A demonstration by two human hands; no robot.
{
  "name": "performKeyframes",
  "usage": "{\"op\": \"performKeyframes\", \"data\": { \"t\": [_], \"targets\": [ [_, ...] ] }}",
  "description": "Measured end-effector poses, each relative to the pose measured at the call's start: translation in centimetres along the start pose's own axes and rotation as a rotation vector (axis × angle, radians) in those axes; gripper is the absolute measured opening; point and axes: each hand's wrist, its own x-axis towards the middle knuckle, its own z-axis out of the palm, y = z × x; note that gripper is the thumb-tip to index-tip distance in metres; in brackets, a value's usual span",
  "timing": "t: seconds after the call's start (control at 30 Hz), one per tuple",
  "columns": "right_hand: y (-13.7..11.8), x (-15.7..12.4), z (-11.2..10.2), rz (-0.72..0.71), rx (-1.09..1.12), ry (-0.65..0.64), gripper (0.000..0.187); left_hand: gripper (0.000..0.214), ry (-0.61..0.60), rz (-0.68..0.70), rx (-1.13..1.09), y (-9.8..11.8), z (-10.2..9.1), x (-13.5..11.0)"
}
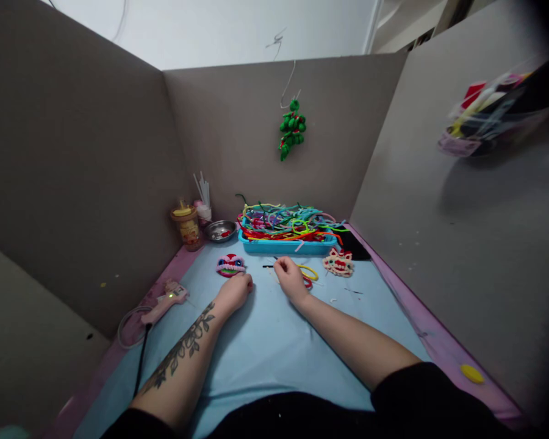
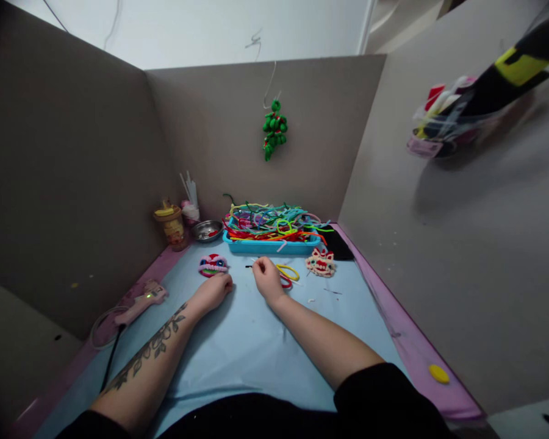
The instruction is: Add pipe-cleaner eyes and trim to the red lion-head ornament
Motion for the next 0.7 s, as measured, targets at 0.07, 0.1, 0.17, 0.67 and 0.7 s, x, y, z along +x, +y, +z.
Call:
{"op": "performKeyframes", "data": {
  "t": [0.07, 0.1, 0.17, 0.67, 0.7],
  "targets": [
    [0.1, 0.2, -0.2, 0.05, 0.028, 0.026, 0.011, 0.014, -0.006, 0.004, -0.008, 0.1, -0.1, -0.1],
    [0.1, 0.2, -0.2, 0.06, 0.035, 0.026, 0.011, 0.013, -0.002, 0.004, -0.031, 0.1, -0.1, -0.1],
    [0.0, 0.0, -0.1, 0.032, 0.037, 0.003, 0.011, 0.012, 0.029, -0.002, -0.107, 0.4, -0.1, -0.1],
    [-0.9, -1.7, 0.4, -0.312, -0.183, -0.263, 0.009, 0.042, 0.029, -0.28, -1.466, 3.5, 0.3, -0.1],
    [-1.0, -1.7, 0.4, -0.325, -0.184, -0.267, 0.009, 0.043, 0.029, -0.279, -1.464, 3.5, 0.3, 0.0]
  ]
}}
